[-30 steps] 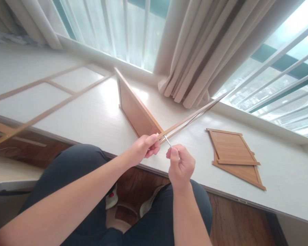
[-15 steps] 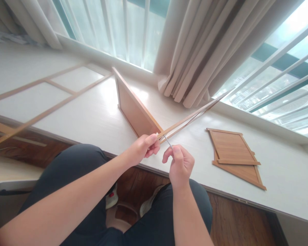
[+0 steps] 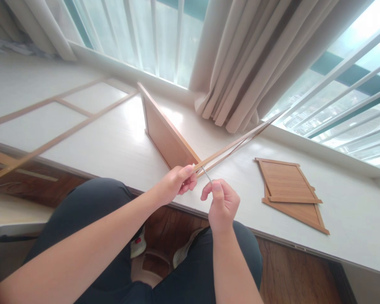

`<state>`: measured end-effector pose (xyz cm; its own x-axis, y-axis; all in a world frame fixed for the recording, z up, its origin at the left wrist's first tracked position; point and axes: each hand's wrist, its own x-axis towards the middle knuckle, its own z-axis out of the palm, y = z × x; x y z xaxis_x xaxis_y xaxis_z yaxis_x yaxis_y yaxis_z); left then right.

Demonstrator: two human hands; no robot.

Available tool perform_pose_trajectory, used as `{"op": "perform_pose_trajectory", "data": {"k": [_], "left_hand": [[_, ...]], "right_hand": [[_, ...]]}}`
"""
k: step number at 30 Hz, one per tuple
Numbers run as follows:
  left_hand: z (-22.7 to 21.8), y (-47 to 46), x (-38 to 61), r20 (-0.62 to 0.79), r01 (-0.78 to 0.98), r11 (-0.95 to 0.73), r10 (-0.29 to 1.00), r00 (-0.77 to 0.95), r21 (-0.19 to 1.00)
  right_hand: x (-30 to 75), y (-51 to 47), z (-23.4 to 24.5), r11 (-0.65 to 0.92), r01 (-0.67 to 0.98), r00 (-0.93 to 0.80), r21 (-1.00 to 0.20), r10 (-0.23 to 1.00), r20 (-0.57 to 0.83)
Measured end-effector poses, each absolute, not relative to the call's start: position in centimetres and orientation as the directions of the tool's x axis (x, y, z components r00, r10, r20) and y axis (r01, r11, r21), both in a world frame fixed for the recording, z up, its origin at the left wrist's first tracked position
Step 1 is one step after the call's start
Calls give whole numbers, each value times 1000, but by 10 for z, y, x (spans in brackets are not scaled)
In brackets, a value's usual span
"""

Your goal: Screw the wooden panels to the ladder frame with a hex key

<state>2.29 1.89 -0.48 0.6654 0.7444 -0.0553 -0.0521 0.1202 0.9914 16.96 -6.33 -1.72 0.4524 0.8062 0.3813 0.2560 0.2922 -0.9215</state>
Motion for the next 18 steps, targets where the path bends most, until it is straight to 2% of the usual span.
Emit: {"op": "perform_pose_trajectory", "data": {"k": [18], "left_hand": [[-7,19,23,-36,-72,112,744,667,991]], "right_hand": [[163,-65,-4,268,393,487,-880,751,446]]}}
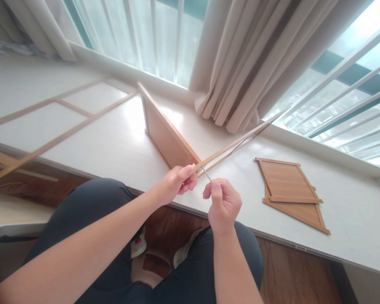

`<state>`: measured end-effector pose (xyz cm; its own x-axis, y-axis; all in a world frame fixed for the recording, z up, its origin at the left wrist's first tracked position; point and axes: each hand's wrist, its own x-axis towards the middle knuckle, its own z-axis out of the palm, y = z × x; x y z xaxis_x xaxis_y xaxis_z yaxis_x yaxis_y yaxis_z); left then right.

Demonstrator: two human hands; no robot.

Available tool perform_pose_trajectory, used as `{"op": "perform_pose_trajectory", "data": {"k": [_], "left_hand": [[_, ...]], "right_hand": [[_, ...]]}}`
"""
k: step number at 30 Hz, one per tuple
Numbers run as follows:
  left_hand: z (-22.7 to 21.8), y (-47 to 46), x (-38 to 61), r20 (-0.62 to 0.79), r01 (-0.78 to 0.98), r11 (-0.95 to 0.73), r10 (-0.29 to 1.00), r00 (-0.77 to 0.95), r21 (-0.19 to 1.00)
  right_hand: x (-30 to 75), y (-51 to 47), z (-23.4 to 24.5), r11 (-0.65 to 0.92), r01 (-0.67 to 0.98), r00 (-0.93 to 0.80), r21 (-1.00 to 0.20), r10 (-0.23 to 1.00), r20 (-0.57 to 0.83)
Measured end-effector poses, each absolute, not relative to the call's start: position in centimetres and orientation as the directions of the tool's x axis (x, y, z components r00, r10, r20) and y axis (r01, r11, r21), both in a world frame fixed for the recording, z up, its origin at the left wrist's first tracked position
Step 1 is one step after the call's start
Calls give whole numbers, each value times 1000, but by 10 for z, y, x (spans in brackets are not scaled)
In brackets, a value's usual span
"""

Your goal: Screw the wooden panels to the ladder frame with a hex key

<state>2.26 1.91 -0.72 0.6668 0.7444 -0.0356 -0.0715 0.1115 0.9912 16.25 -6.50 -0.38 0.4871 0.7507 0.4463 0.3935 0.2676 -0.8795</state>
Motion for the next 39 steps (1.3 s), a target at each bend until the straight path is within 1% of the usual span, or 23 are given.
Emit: {"op": "perform_pose_trajectory", "data": {"k": [5,11,20,24,28,31,33,39], "left_hand": [[-8,19,22,-33,-75,110,745,666,991],[-9,19,23,-40,-61,106,750,660,992],[-7,20,22,-38,-62,105,749,661,993],[-6,19,23,-44,-56,108,749,661,993],[-7,19,23,-41,-62,109,749,661,992],[-8,19,23,-31,-68,102,748,662,992],[-9,19,23,-29,-69,100,749,662,993],[-8,19,23,-40,-61,107,750,660,992]], "right_hand": [[162,-65,-3,278,387,490,-879,745,452],[161,-67,0,248,449,482,-858,742,467],[162,-66,0,233,473,477,-850,743,469],[167,-63,-8,280,366,479,-887,761,438],[168,-62,-7,336,178,455,-925,805,381],[165,-62,-2,349,40,440,-936,835,330],[164,-62,0,346,-2,441,-938,843,309],[164,-61,1,329,-42,430,-943,858,281]]}}
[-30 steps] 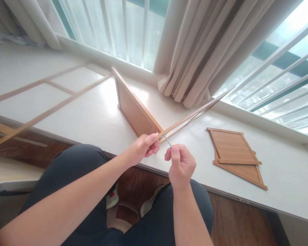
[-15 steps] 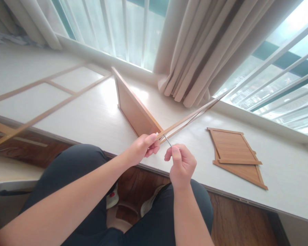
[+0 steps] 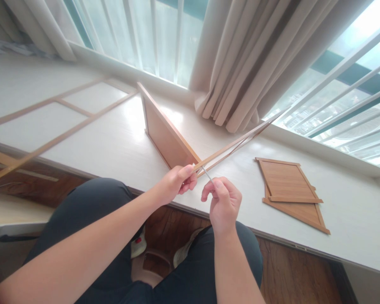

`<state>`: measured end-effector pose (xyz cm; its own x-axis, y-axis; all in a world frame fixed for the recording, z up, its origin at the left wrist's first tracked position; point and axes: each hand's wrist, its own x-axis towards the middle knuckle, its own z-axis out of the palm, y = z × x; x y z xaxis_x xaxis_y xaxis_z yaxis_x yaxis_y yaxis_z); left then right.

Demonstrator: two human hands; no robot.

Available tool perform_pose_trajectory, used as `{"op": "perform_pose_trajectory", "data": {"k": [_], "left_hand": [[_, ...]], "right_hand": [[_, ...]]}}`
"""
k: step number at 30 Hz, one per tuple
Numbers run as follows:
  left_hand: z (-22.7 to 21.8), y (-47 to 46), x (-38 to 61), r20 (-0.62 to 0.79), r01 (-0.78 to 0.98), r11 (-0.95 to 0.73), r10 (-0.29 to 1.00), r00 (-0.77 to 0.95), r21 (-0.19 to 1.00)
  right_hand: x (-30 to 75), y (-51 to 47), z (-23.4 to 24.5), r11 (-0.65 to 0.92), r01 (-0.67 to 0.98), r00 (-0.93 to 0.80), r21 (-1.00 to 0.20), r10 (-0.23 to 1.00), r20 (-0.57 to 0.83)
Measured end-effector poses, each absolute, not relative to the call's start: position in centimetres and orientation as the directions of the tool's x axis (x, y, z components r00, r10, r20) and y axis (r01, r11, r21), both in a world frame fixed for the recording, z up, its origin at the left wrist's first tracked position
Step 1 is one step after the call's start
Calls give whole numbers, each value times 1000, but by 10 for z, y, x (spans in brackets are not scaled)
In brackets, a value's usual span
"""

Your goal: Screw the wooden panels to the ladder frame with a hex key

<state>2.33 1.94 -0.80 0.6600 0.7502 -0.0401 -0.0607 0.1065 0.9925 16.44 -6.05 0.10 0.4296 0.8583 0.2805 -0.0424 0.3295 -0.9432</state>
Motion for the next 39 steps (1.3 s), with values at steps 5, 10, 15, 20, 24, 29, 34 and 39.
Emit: {"op": "perform_pose_trajectory", "data": {"k": [5,10,15,20,24,29,34,39], "left_hand": [[-6,19,23,-32,-67,101,750,661,993],[-6,19,23,-35,-67,106,747,664,992],[-6,19,22,-44,-51,105,742,669,993],[-6,19,23,-33,-66,103,745,666,992],[-7,21,23,-52,-69,130,747,663,989],[-4,25,18,-91,-94,212,721,687,973],[-2,25,14,-92,-85,209,712,696,974],[-8,26,17,-79,-103,205,720,690,973]], "right_hand": [[163,-61,0,328,-17,437,-945,852,287],[162,-62,2,321,-25,430,-947,859,280],[163,-62,6,310,-47,408,-950,874,265],[164,-62,2,283,-36,416,-958,876,243],[163,-63,-3,277,102,482,-956,826,291],[165,-63,-4,285,82,454,-955,842,290],[168,-64,-4,291,134,477,-947,819,319],[169,-63,2,386,58,517,-920,777,359]]}}
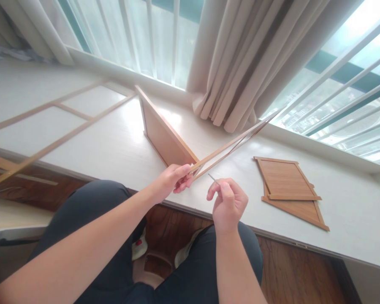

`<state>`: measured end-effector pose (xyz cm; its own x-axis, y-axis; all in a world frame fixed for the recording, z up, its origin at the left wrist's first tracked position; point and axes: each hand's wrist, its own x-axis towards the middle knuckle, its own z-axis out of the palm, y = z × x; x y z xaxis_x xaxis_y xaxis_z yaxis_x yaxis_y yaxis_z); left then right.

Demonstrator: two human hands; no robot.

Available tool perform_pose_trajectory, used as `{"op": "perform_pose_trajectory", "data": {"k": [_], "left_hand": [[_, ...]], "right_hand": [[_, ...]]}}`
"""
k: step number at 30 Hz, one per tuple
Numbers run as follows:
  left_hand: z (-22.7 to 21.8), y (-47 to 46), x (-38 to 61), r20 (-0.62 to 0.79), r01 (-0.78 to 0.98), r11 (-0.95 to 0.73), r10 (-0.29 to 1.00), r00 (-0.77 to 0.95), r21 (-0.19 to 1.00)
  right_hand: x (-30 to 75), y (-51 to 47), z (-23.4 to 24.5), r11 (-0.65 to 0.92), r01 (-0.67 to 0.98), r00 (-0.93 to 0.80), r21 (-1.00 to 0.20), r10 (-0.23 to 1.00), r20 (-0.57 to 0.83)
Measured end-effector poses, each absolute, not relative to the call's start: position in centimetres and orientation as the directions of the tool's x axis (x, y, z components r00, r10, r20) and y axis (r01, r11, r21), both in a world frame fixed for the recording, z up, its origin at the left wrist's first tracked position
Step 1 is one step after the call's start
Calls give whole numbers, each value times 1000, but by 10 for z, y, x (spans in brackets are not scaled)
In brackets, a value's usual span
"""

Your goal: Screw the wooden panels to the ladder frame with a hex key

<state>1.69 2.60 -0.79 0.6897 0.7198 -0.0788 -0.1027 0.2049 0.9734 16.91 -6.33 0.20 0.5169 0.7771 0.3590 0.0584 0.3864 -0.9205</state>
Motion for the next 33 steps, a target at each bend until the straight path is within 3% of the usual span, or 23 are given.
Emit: {"op": "perform_pose_trajectory", "data": {"k": [3,6,11,15,21,27,33], "left_hand": [[-15,29,19,-87,-115,230,714,695,966],[-20,31,16,-88,-100,224,699,710,969],[-20,29,3,-103,220,-50,769,631,974],[-24,30,-8,-147,436,-156,798,585,886],[-42,32,-17,-193,611,-252,800,568,750],[-57,31,-22,-220,668,-303,785,579,680],[-68,29,-17,-205,685,-328,792,575,651]], "right_hand": [[174,-60,-1,362,-23,500,-932,811,303],[183,-55,-13,281,37,486,-959,833,264],[203,-51,-28,52,170,406,-984,906,118],[222,-51,-36,-247,410,279,-878,950,-137],[237,-57,-61,-396,566,222,-723,918,-329],[253,-58,-83,-448,678,298,-583,892,-339],[254,-57,-96,-469,752,459,-462,877,-143]]}}
